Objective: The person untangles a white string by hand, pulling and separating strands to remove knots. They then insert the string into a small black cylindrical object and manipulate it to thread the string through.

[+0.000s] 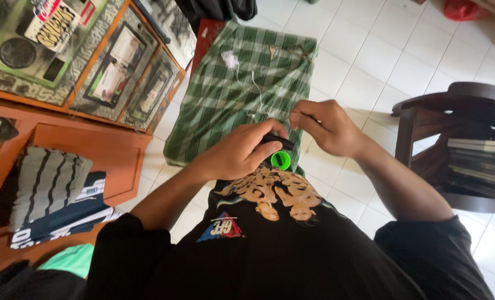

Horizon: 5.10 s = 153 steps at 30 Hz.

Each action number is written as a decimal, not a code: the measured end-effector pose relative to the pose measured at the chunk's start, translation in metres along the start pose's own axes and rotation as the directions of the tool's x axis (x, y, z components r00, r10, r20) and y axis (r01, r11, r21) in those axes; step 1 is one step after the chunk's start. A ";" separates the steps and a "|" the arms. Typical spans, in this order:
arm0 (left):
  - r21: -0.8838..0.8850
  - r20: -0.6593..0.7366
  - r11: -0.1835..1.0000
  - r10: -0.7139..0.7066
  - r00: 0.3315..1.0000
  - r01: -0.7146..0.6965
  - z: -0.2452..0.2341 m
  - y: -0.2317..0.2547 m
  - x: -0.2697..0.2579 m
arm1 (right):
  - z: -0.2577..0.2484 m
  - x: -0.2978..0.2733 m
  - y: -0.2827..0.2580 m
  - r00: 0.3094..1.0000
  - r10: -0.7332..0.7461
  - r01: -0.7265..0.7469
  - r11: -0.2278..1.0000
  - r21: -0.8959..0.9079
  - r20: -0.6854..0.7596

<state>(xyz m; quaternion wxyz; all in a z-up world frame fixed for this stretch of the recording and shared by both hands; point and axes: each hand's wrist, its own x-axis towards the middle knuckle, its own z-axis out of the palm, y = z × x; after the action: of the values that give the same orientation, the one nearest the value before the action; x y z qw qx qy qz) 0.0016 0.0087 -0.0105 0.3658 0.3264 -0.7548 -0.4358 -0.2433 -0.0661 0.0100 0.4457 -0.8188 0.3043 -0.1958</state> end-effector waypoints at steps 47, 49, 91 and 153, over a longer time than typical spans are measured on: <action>-0.280 -0.020 0.960 -0.019 1.000 0.013 -0.017 0.042 -0.012 | -0.043 -0.041 -0.075 0.784 -0.301 0.580 0.667 0.468 -0.543; -0.272 -0.028 0.962 -0.003 1.000 -0.005 -0.018 0.042 -0.012 | -0.040 -0.042 -0.074 0.784 -0.295 0.577 0.670 0.467 -0.546; -0.349 0.004 0.931 -0.114 0.994 0.108 -0.016 0.033 -0.015 | -0.072 -0.019 -0.063 0.678 -0.402 0.679 0.664 0.314 -0.616; -0.062 -0.231 0.988 -0.154 0.961 0.143 0.006 -0.013 0.006 | 0.004 -0.006 -0.026 0.994 -0.088 0.081 0.990 -0.113 -0.060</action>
<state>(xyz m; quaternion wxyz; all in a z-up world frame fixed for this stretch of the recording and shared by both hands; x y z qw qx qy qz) -0.0044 0.0010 -0.0225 0.4261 0.4232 -0.6695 -0.4370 -0.2368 -0.0486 0.0296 0.3811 -0.8476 0.2939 -0.2237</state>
